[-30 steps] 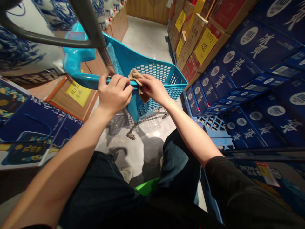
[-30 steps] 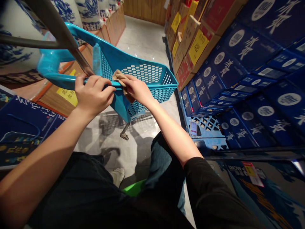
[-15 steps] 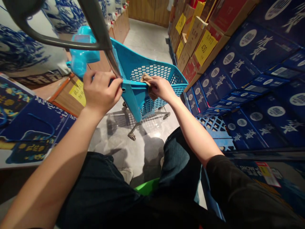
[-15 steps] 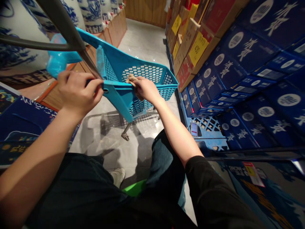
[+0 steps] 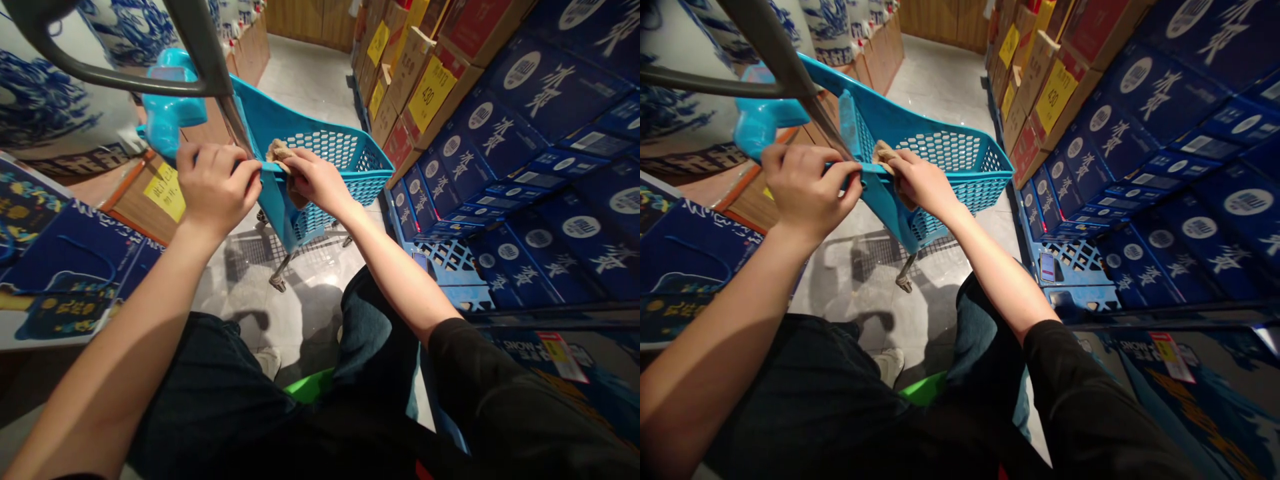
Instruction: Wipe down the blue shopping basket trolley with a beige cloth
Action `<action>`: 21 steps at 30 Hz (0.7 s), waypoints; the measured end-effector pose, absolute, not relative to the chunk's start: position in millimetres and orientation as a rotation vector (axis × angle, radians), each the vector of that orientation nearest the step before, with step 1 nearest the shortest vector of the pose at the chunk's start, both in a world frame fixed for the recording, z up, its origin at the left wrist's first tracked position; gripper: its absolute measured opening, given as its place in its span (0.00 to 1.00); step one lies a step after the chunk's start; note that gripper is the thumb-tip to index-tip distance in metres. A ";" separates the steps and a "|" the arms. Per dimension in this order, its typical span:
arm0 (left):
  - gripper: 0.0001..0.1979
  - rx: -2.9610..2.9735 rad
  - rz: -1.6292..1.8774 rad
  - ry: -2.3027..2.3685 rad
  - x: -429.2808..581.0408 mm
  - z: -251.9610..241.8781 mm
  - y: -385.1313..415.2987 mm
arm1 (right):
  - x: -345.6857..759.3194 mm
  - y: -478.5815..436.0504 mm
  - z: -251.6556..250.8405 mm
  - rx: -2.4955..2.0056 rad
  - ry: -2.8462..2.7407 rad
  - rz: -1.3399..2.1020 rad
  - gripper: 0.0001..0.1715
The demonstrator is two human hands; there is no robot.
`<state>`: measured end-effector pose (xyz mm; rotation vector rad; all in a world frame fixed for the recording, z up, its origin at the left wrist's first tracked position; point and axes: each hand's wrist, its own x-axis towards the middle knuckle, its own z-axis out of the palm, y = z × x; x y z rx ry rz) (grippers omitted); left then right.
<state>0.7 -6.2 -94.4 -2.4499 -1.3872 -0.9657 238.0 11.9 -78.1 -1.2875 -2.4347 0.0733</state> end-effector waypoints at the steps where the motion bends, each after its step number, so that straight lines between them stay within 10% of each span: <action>1: 0.18 -2.446 -0.965 -1.391 1.9 -94.4 -7.1 | 234.0 9.0 -77.7 -1.253 -2.439 0.064 0.27; 21: 0.11 -2.483 -1.242 -1.252 11.3 -113.8 9.9 | 232.1 6.7 -79.8 -1.096 -2.398 0.030 0.24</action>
